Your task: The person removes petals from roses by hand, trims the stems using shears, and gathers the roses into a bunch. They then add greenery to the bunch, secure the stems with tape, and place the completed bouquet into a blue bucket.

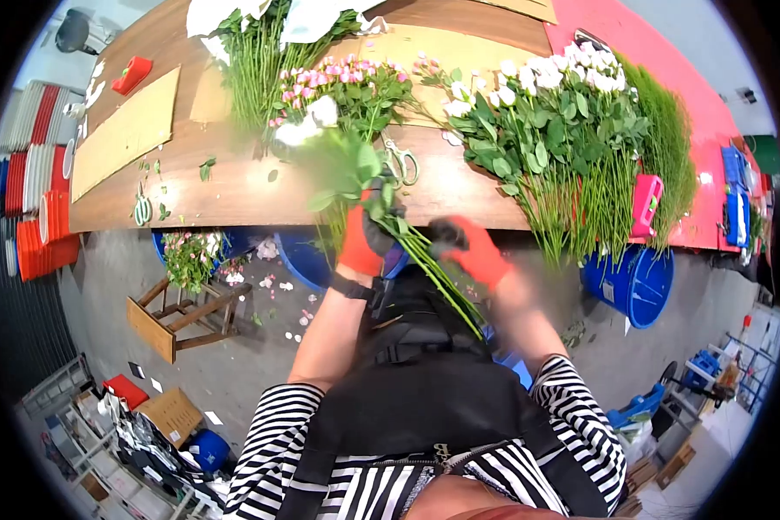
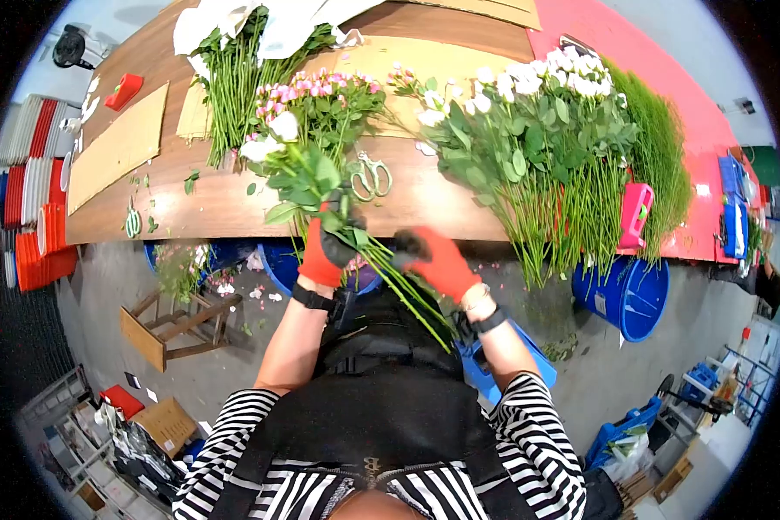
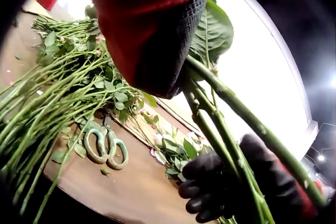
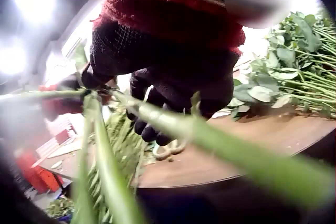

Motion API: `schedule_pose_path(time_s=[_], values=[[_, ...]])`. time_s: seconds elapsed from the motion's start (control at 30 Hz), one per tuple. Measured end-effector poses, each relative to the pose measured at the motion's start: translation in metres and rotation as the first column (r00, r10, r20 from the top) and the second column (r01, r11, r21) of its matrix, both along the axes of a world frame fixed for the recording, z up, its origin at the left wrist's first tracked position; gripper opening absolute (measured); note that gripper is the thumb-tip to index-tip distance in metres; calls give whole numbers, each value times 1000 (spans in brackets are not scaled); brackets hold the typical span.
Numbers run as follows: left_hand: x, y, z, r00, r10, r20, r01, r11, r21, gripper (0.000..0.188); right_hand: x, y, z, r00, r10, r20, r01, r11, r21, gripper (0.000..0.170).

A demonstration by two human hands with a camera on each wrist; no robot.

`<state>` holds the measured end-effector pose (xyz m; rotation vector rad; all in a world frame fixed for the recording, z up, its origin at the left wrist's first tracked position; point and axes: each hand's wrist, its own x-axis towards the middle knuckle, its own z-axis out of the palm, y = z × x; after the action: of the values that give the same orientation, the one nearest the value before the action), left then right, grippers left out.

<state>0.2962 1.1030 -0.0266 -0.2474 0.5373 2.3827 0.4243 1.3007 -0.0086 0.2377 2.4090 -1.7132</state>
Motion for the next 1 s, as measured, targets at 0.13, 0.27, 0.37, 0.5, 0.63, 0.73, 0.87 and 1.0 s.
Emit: schedule_pose_path(time_s=[0.13,0.27,0.37,0.5,0.63,0.73,0.87,1.0], values=[[-2,-14,10,988,117,105,-98,980,-171,28,-38,59,-69,951,-247,-186,280,944,177,40],[6,-25,3,992,119,49,-110,981,-157,27,-91,85,-92,923,43,-383,240,714,657,44],[12,-24,18,983,161,89,-124,937,-327,26,-124,95,-110,953,205,-221,154,300,942,44],[14,-28,29,971,199,129,-139,918,-372,22,-149,117,-113,980,159,-116,102,96,990,34],[14,-28,40,967,219,132,-142,890,-434,20,-163,140,-106,983,-25,-181,183,103,978,22],[11,-35,14,982,169,88,-140,952,-273,20,-153,157,-86,960,-75,-269,278,147,949,27],[3,-30,5,982,182,57,-153,930,-333,22,-144,189,-75,889,-174,-423,457,355,816,40],[-5,-12,12,991,122,48,-103,952,-287,27,-175,241,-117,488,-735,-471,754,627,-197,20]])
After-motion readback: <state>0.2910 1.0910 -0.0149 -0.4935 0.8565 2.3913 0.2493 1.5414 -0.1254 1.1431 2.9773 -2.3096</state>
